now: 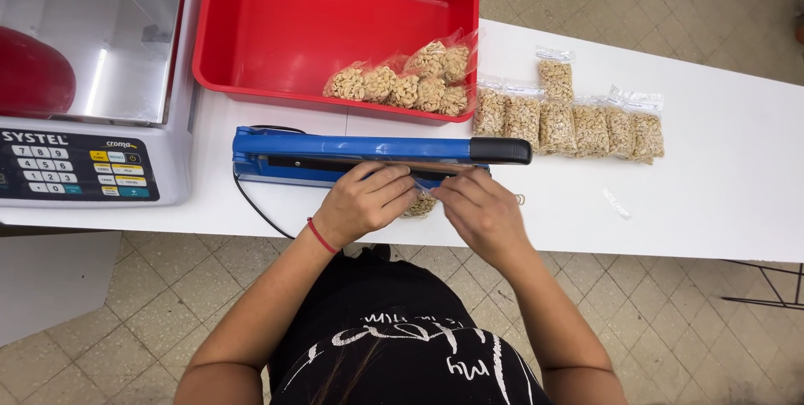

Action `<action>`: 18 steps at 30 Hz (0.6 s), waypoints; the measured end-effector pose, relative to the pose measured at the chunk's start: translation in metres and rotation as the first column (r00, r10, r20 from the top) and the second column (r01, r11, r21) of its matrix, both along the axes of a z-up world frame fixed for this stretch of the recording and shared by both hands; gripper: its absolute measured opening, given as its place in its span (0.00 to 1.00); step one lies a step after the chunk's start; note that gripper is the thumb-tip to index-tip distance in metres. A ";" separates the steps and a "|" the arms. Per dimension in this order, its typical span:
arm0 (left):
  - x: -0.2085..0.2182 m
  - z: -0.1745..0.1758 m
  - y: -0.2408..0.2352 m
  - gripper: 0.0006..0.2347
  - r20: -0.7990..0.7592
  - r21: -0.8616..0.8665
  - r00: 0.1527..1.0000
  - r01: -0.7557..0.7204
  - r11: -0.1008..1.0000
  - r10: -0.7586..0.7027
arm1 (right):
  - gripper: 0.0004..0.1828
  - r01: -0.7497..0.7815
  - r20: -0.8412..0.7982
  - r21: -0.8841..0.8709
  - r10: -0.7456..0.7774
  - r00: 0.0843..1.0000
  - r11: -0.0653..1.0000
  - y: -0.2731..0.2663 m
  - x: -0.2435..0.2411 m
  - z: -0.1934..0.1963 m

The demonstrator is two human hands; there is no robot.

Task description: Using a manual heat sealer to close small plastic bags filled with snack products.

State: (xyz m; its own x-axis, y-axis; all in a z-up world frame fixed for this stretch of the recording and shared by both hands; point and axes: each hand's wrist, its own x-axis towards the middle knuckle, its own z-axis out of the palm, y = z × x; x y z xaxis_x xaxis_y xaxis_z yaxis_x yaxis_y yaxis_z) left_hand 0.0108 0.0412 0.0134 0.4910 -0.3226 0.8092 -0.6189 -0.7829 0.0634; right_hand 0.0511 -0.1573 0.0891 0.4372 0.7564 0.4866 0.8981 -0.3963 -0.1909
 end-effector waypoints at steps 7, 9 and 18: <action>-0.005 0.001 0.004 0.01 -0.095 -0.053 0.995 0.025 0.998 -0.030 | 0.06 0.064 0.032 0.002 -0.064 0.997 0.998 0.005 0.000 -0.022; -0.003 -0.003 0.005 0.01 -0.124 -0.069 0.991 0.037 0.997 -0.045 | 0.04 0.110 0.018 -0.014 -0.110 0.994 0.994 0.007 0.000 -0.020; -0.002 -0.007 0.008 0.01 -0.198 -0.095 0.975 0.084 0.992 -0.102 | 0.10 0.081 -0.097 0.119 -0.069 0.993 0.990 -0.006 -0.007 -0.034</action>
